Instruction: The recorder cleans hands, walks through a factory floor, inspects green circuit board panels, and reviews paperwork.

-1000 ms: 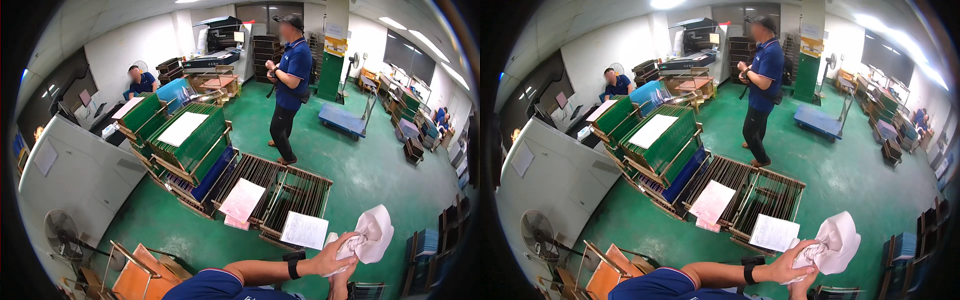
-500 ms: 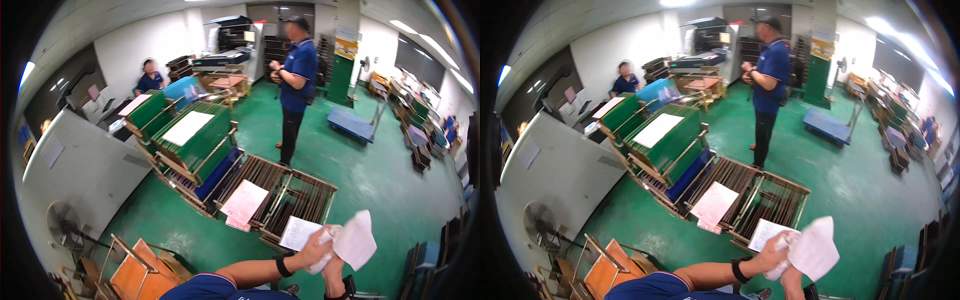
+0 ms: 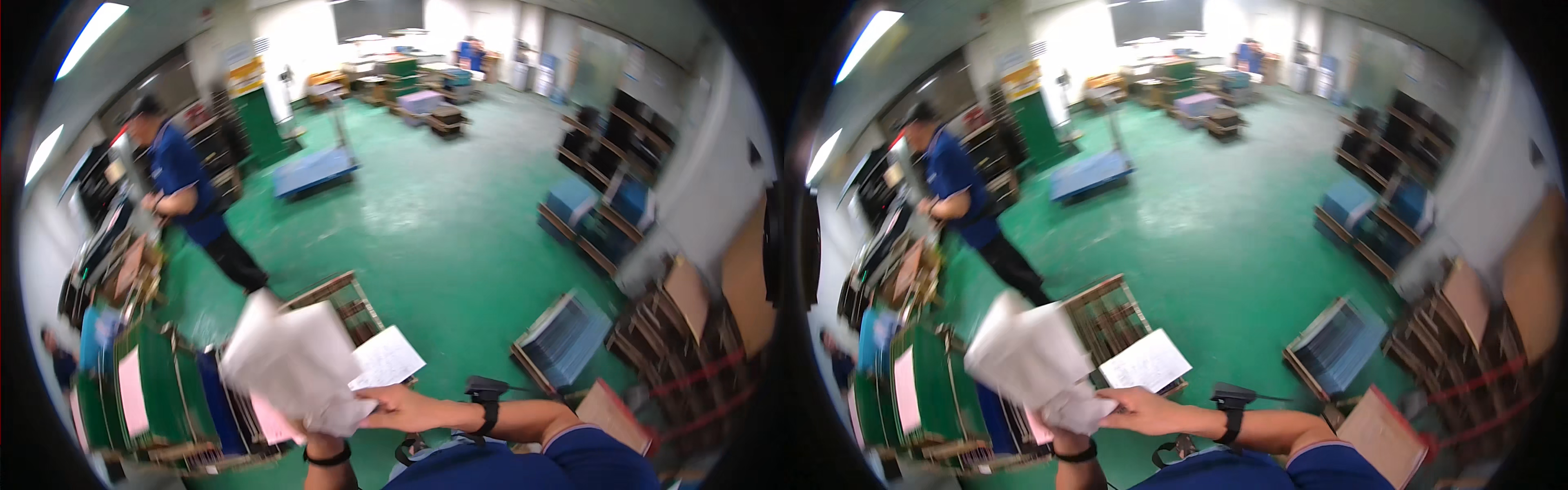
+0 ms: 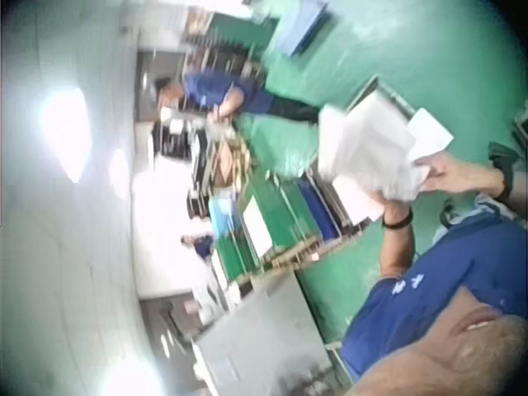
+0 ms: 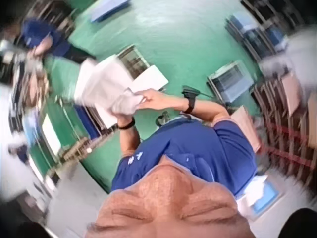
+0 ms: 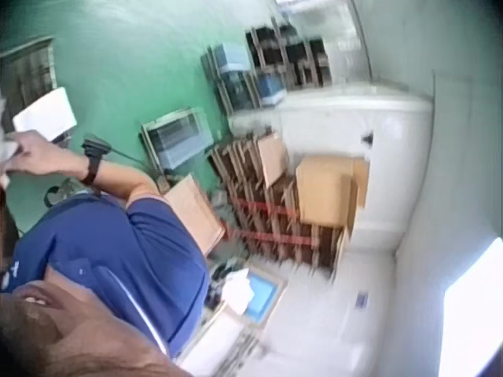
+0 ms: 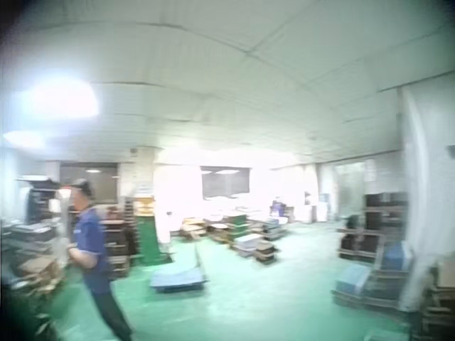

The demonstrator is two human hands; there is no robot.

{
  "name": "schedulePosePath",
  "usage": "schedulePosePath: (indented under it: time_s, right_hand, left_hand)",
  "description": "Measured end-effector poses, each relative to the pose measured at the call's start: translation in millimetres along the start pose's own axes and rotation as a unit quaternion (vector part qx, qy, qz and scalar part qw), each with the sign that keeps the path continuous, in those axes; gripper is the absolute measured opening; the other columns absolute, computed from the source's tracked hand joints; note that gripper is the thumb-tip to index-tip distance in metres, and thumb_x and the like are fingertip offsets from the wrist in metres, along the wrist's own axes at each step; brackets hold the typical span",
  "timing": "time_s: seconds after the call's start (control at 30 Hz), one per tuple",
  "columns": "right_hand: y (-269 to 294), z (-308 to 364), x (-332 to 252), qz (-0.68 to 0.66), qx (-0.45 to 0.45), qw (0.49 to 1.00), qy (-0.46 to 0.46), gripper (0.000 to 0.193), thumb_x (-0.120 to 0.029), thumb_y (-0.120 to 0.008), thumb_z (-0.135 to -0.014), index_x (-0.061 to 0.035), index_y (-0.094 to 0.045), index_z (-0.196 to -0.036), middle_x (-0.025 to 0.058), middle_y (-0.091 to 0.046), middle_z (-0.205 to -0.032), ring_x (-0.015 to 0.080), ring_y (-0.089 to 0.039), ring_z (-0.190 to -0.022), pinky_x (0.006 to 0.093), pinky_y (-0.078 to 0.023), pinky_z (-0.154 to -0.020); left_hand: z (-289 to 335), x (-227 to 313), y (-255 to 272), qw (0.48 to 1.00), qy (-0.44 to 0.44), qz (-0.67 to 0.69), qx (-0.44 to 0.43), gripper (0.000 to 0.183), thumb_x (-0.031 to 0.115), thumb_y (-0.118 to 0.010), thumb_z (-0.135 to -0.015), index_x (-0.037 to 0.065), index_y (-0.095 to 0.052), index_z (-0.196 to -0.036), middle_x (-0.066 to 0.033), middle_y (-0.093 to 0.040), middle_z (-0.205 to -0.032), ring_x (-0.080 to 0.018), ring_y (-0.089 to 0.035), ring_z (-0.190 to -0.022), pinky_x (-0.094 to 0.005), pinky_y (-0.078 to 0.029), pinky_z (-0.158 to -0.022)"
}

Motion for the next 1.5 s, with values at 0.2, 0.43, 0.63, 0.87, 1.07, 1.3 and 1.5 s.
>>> schedulePosePath:
  time_s: [0.2,0.43,0.63,0.87,1.07,1.3,1.5]
  right_hand:
    - [-31.0,25.1,-110.0,-0.007,-0.016,0.945,0.327,0.039,-0.009,-0.064,-0.086,0.0024,-0.054,-0.122,0.0134,-0.060,-0.120,0.0199,-0.063,-0.096,0.0312,-0.053,-0.074]
    - [-11.4,69.1,-120.7,-0.076,-0.038,0.917,0.390,0.032,-0.004,-0.062,-0.086,-0.0002,-0.059,-0.118,0.0126,-0.061,-0.118,0.0207,-0.063,-0.097,0.0309,-0.052,-0.079]
    - [31.8,57.6,-25.9,-0.174,0.079,0.964,0.184,0.027,-0.012,-0.054,-0.095,0.0009,-0.058,-0.118,0.0083,-0.064,-0.111,0.0129,-0.063,-0.096,0.0266,-0.050,-0.081]
    - [59.5,60.7,24.6,-0.192,0.157,0.962,0.110,0.030,-0.016,-0.056,-0.095,0.0006,-0.058,-0.120,0.0103,-0.064,-0.114,0.0156,-0.064,-0.094,0.0260,-0.050,-0.076]
    - [72.7,64.6,50.0,-0.179,0.191,0.961,0.094,0.029,-0.016,-0.056,-0.095,0.0006,-0.060,-0.118,0.0104,-0.065,-0.112,0.0172,-0.065,-0.093,0.0272,-0.052,-0.073]
    - [80.1,68.4,60.3,-0.180,0.219,0.955,0.090,0.027,-0.017,-0.057,-0.094,-0.0007,-0.061,-0.115,0.0062,-0.066,-0.107,0.0112,-0.064,-0.087,0.0249,-0.051,-0.069]
    - [79.3,63.5,69.2,-0.171,0.209,0.961,0.056,0.028,-0.016,-0.057,-0.094,-0.0005,-0.060,-0.117,0.0068,-0.066,-0.108,0.0130,-0.064,-0.089,0.0267,-0.051,-0.073]
  left_hand:
    - [16.8,36.9,13.1,0.988,0.036,-0.097,0.117,0.057,0.046,-0.044,-0.093,0.006,-0.043,-0.133,-0.0131,-0.057,-0.120,-0.0283,-0.054,-0.112,-0.0429,-0.046,-0.095]
    - [17.0,46.1,20.5,0.977,0.061,-0.127,0.163,0.056,0.045,-0.045,-0.092,0.006,-0.044,-0.132,-0.0136,-0.057,-0.118,-0.0289,-0.055,-0.110,-0.0436,-0.046,-0.094]
    - [21.6,49.6,21.9,0.972,0.069,-0.137,0.177,0.056,0.045,-0.046,-0.092,0.006,-0.045,-0.132,-0.0140,-0.058,-0.117,-0.0294,-0.056,-0.108,-0.0442,-0.047,-0.093]
    - [24.4,56.3,28.5,0.964,0.071,-0.155,0.203,0.055,0.045,-0.047,-0.091,0.006,-0.045,-0.131,-0.0145,-0.058,-0.115,-0.0299,-0.056,-0.106,-0.0449,-0.047,-0.091]
    - [21.2,46.3,29.9,0.963,0.086,-0.153,0.205,0.055,0.045,-0.048,-0.091,0.006,-0.046,-0.130,-0.0149,-0.059,-0.114,-0.0304,-0.057,-0.105,-0.0454,-0.047,-0.090]
    - [27.2,42.8,31.4,0.959,0.100,-0.160,0.211,0.055,0.044,-0.049,-0.090,0.006,-0.046,-0.129,-0.0154,-0.059,-0.112,-0.0310,-0.058,-0.103,-0.0461,-0.048,-0.089]
    - [22.6,38.1,32.2,0.955,0.111,-0.166,0.218,0.054,0.044,-0.050,-0.090,0.005,-0.047,-0.128,-0.0158,-0.060,-0.111,-0.0315,-0.058,-0.101,-0.0467,-0.048,-0.088]
Point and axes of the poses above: each hand's wrist, its own z-axis away from the middle knuckle, its own y-axis out of the back of the hand, x = y × z, the point moved 9 cm from there along -z, towards the middle knuckle
